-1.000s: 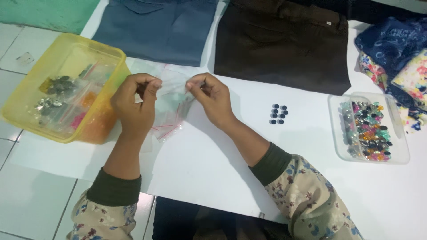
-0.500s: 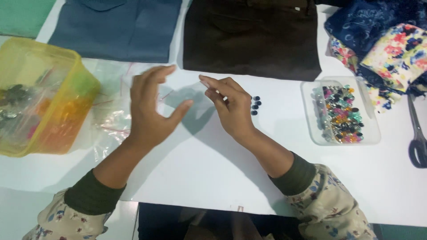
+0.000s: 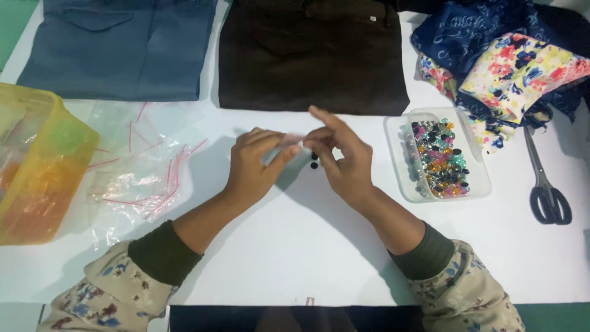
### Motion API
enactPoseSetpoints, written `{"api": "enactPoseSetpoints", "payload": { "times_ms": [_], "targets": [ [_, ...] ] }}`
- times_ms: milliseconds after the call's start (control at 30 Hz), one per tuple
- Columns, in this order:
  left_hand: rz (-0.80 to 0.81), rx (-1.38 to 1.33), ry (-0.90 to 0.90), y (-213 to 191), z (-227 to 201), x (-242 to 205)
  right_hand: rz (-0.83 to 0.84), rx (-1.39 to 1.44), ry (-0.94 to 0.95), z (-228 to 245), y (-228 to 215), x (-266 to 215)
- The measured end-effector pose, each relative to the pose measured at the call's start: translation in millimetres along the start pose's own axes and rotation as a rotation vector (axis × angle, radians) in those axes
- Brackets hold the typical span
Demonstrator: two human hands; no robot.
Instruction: Sorting black buttons from a mixed container and placing them into small plastic bags
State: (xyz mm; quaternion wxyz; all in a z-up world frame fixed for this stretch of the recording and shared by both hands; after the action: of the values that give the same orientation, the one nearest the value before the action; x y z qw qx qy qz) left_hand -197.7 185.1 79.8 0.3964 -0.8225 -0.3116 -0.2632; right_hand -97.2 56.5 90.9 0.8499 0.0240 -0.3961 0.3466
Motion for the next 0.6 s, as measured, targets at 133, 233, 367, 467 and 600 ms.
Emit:
{"api": "enactPoseSetpoints", "payload": {
  "times_ms": [133,233,367,467,600],
  "targets": [
    [0.005,-0.087,-0.071,1.1,7.6,-5.3,0.023,-0.047,-0.026,2.4,1.7,-2.6],
    [0.023,-0.105,-0.059,2.8,12.0,-6.2,0.024,-0.045,-0.025,-5.6,1.3,-5.3],
    [-0.005,-0.095,-0.056,-2.2,15.2,-6.7,0.027,-0.078,-0.054,-0.7,0.8,-4.2],
    [-0.049,-0.061,-0.032,-5.3,19.1,-6.8,0.007,-0.128,-0.145,15.5,0.0,1.6],
    [-0.066,0.039,0.009,-2.7,32.7,-12.9,0.018,-0.116,-0.204,16.2,3.3,-2.2]
  ]
}}
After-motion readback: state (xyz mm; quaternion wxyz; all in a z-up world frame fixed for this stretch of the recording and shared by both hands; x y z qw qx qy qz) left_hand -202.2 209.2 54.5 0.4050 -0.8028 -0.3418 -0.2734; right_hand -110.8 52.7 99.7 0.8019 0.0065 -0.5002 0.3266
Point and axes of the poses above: each hand's wrist, its own x-axis towards the middle knuckle, its own y-axis out of the palm, z = x × y, the point moved 6 cm from there along x, towards the middle knuckle, and after that the axes turned 7 degrees about x, right-handed, at the moved point
